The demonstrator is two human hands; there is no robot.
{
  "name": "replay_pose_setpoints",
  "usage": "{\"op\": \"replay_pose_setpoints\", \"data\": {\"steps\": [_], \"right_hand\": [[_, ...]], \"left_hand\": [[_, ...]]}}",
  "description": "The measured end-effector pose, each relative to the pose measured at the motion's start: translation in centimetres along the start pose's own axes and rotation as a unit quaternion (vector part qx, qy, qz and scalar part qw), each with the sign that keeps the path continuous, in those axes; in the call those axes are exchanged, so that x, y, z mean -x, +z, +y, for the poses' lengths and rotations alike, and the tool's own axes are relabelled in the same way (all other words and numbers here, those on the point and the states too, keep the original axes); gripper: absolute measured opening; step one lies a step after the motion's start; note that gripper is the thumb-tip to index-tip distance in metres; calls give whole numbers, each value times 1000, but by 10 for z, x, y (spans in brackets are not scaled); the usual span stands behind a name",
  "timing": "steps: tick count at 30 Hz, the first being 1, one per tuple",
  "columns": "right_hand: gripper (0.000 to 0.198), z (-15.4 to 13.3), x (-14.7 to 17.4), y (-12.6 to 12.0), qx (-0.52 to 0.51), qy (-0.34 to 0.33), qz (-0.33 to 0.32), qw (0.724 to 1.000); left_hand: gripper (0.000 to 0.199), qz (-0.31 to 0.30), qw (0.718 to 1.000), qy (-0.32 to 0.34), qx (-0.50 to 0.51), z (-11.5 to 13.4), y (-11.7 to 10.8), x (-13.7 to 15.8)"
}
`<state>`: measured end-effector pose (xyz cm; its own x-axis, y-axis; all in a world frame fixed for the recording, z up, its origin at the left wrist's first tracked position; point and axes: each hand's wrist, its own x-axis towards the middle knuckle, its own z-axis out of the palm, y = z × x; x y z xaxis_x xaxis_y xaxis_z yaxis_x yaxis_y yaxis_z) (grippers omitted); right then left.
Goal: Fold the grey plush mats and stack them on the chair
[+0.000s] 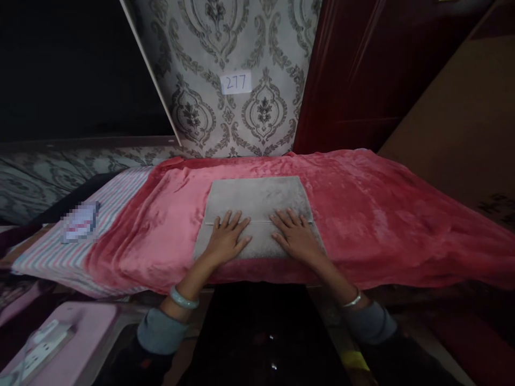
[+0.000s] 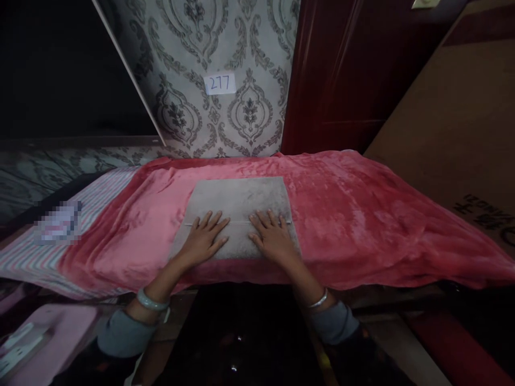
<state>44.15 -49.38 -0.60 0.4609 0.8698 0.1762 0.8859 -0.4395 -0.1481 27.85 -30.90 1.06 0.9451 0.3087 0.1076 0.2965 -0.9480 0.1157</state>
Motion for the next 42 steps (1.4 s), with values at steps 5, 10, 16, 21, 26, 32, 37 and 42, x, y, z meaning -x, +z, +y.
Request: {"op": "replay_pose_setpoints", "data": {"steps": [5,10,16,21,26,32,37,42], "right_hand": [[55,0,1,-2,-6,15,-4,1000],[53,-2,2,-2,1,24,4,1000],[53,-2,3,2,1,24,21,999],[50,12,-1,4,-35,-1,28,999],[49,33,-40,-10,-87,3,82,993],[53,38,-124,-37,-45,71,134,987],[55,35,-153,-20,-11,127,111,986],[53,40,-147,12,56,113,38,991]], "left_hand": [[57,16,1000,-13,4,-1,-1,4],[55,42,999,-26,6,0,-2,5],[51,89,996,-17,14,-2,0,7],[49,50,998,18,36,-20,-12,0],[43,14,996,46,77,-36,-35,-35],[53,-16,998,24,49,-18,-59,-114],[56,6,999,-38,21,-6,-38,-154],[55,41,997,-64,-17,-8,9,-150]]}}
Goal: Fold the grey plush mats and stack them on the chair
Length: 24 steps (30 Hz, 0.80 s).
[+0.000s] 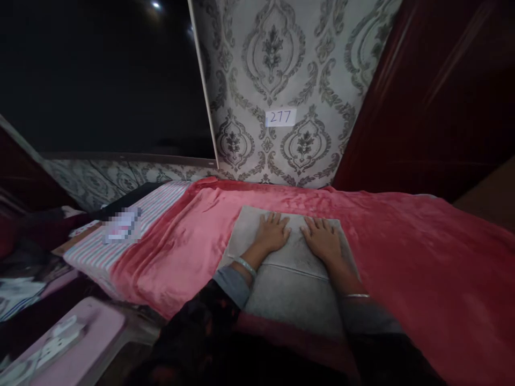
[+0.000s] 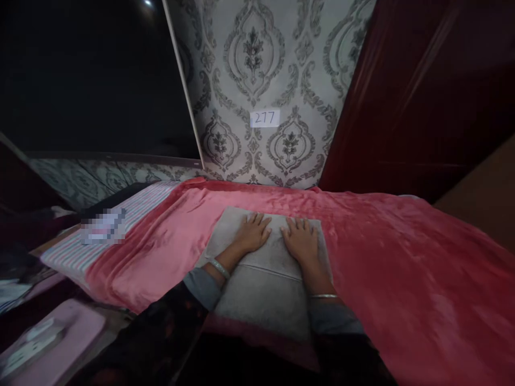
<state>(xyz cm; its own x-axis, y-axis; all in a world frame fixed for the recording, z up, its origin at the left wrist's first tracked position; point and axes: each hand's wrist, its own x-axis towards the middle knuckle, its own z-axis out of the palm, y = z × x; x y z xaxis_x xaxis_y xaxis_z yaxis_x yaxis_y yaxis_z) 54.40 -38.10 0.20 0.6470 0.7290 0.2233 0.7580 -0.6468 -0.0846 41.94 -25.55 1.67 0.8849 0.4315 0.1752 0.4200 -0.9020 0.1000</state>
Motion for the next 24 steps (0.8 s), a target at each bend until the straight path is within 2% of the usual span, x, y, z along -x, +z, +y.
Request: {"op": "replay_pose_setpoints", "data": {"steps": [3,6,13,15,17,19,21,23,24], "right_hand": [[54,2,0,4,12,3,-14,1000],[55,2,-2,2,18,7,-27,999],[55,-1,0,-5,15,9,-32,999],[54,-2,1,-7,13,8,-27,1000],[54,-2,1,-8,10,9,-20,1000],[53,-2,1,-8,5,10,-15,1000],[53,-1,0,-6,-3,8,-10,1000],[53,0,-2,-4,-9,5,-5,1000],[53,0,-2,-4,-12,5,-4,1000]], "left_hand": [[57,9,1000,-19,1,-2,7,1],[61,3,998,-56,4,-11,1,-3],[66,-40,973,-228,-7,-62,-17,-2],[66,-32,966,-257,-8,-69,-19,1],[63,1,962,-273,-24,-69,-20,4],[59,57,964,-257,-48,-64,-21,6],[56,86,978,-184,-57,-58,-21,7],[55,54,993,-95,-50,-53,-20,7],[56,29,996,-73,-47,-52,-20,6]]}}
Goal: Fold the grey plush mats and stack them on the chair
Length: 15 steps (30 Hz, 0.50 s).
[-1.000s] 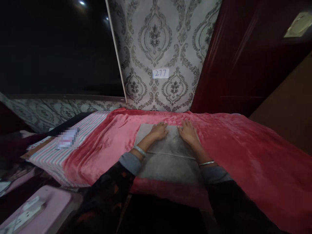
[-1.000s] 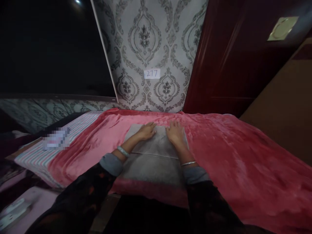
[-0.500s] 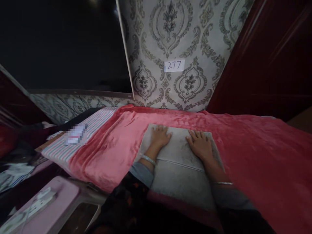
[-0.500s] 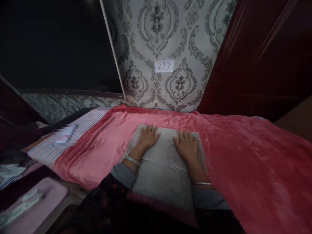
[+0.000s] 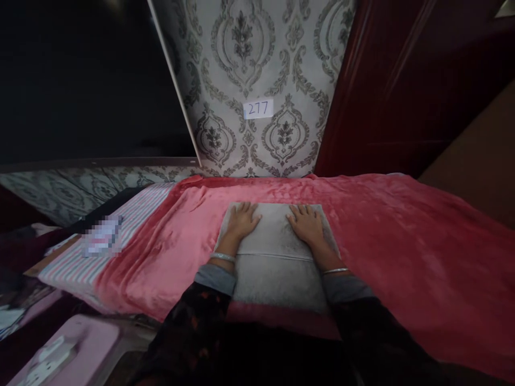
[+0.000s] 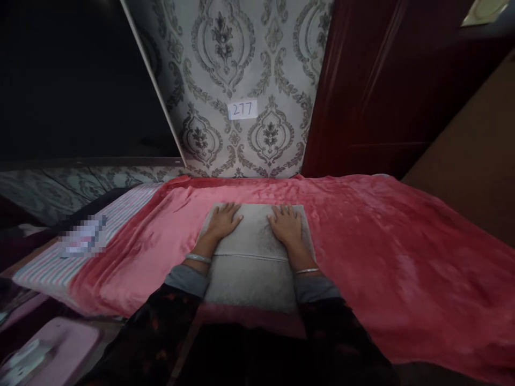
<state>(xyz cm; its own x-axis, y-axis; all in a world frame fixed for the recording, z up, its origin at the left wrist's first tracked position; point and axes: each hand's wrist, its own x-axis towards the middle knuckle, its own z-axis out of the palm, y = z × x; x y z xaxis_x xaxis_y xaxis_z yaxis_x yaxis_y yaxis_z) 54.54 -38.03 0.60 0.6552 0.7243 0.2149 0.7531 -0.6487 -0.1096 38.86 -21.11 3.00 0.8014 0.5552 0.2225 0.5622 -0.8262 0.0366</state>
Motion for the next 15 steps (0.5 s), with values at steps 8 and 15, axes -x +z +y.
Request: {"op": "replay_pose_setpoints", "data": {"steps": [8,15], "right_hand": [[54,7,-3,-2,-14,20,0,1000],[59,15,-1,-9,-27,65,-34,997]], "left_hand": [[63,-51,997,-51,-19,-2,3,-7],[63,-75,997,-10,-23,-15,0,7]]}}
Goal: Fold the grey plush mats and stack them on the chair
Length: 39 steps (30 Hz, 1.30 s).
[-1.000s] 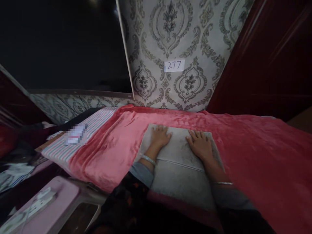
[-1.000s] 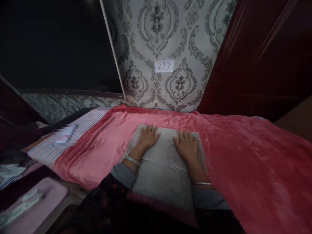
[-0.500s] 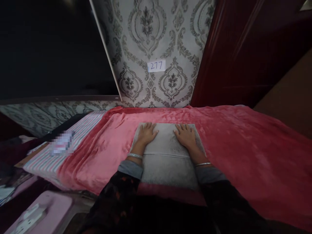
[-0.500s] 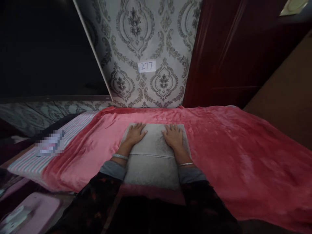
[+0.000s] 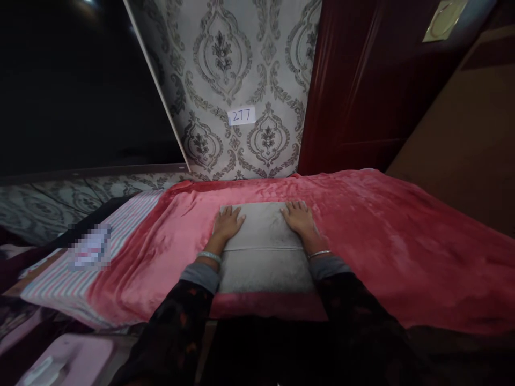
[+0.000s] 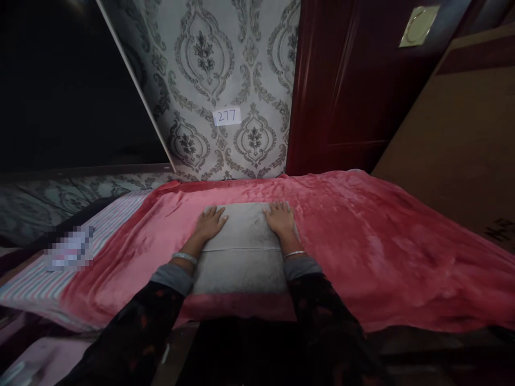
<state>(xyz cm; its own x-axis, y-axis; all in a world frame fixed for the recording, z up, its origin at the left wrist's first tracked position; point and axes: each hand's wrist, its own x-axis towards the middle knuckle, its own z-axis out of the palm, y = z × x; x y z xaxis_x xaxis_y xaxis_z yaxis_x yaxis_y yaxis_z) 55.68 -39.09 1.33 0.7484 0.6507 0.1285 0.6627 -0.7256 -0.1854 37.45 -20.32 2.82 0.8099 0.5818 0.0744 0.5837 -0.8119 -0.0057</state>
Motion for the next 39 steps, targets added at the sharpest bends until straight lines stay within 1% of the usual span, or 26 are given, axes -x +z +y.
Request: {"op": "replay_pose_setpoints", "data": {"steps": [5,7,9,11,12,14,15,16,18,20,24,30,32,36,39], "right_hand": [[60,8,4,-3,17,-25,-31,999],[59,10,7,-8,26,-28,-43,998],[57,8,12,-15,34,-28,-56,997],[56,4,19,-21,40,-35,-59,997],[57,1,23,-22,40,-45,-54,997],[57,-4,33,-21,40,-69,-35,996],[57,-6,39,-18,41,-79,-23,996],[57,-6,45,-14,42,-85,-13,995],[56,-5,54,-6,44,-88,0,995],[56,-3,60,-1,43,-90,7,995],[55,1,61,0,42,-95,18,994],[54,3,61,-1,43,-109,21,993],[54,3,61,0,47,-104,14,993],[56,4,61,-1,51,-96,-2,994],[58,11,65,-3,49,-105,-25,993]], "left_hand": [[62,-10,1000,-2,4,-19,2,25],[62,-26,1000,-7,4,-22,-4,31],[61,-43,999,-19,-2,-17,-15,33],[61,-43,999,-9,-4,0,-26,32],[60,-37,999,17,1,12,-30,32],[61,-23,994,108,22,41,-31,33],[61,-22,987,156,33,56,-29,35],[62,-25,981,189,40,68,-24,38],[61,-26,977,208,47,85,-12,44],[59,-19,979,196,53,90,-2,48],[57,-6,980,189,62,84,6,50],[56,-16,978,197,60,79,2,53],[59,-22,981,184,55,74,0,56],[66,-29,992,111,44,51,-1,65],[67,-35,995,89,39,26,1,78]]}}
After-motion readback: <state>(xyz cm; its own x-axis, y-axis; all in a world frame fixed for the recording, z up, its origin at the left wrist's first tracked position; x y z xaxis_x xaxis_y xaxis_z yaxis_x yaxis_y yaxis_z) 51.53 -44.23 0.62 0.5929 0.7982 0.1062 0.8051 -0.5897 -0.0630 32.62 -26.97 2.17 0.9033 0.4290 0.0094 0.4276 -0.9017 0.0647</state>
